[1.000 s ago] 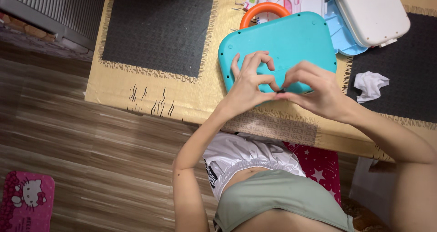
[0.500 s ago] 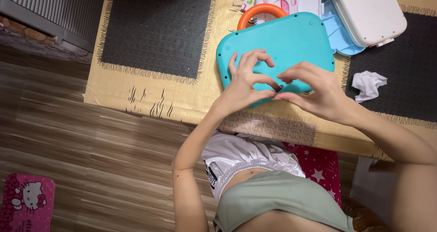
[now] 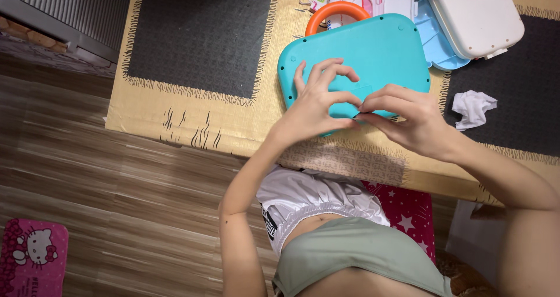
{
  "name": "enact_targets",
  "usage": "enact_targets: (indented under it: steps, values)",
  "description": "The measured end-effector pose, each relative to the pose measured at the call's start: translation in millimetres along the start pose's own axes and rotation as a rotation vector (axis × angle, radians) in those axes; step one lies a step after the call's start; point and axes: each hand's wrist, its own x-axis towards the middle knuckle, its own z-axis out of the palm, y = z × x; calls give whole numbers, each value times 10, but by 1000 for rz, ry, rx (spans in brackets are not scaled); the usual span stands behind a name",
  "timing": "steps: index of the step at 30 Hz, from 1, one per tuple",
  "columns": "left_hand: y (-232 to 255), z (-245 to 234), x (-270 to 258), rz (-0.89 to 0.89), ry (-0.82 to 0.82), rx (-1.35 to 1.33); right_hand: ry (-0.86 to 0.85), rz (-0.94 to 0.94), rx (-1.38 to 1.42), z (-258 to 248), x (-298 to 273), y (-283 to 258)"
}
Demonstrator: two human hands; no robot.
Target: The person uses a small screwdriver to unscrew multiple screws from the bottom of a teal plastic lunchbox. They rotate the lunchbox to access different screw locations and continue unscrewing until the end of the clip.
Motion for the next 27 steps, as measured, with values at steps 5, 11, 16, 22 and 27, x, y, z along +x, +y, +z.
enact_targets:
  steps: [5,11,16,22,27]
  values:
    - [-113,-54,25,46,-99,-130,-62,-126,34,-74,46,15]
    - [-43,-10,6,18,11,-68,-28,23,7,-30,10,12]
    - [-28,-44,-4,13,21,-19,-71,46,18,-5,-8,36]
    - [-76,-69,16,22,-59,-119,-56,-52,-14,-48,46,-3]
    - [-26,-35,15,24,11,-34,14,-1,-52,-33,25,-49]
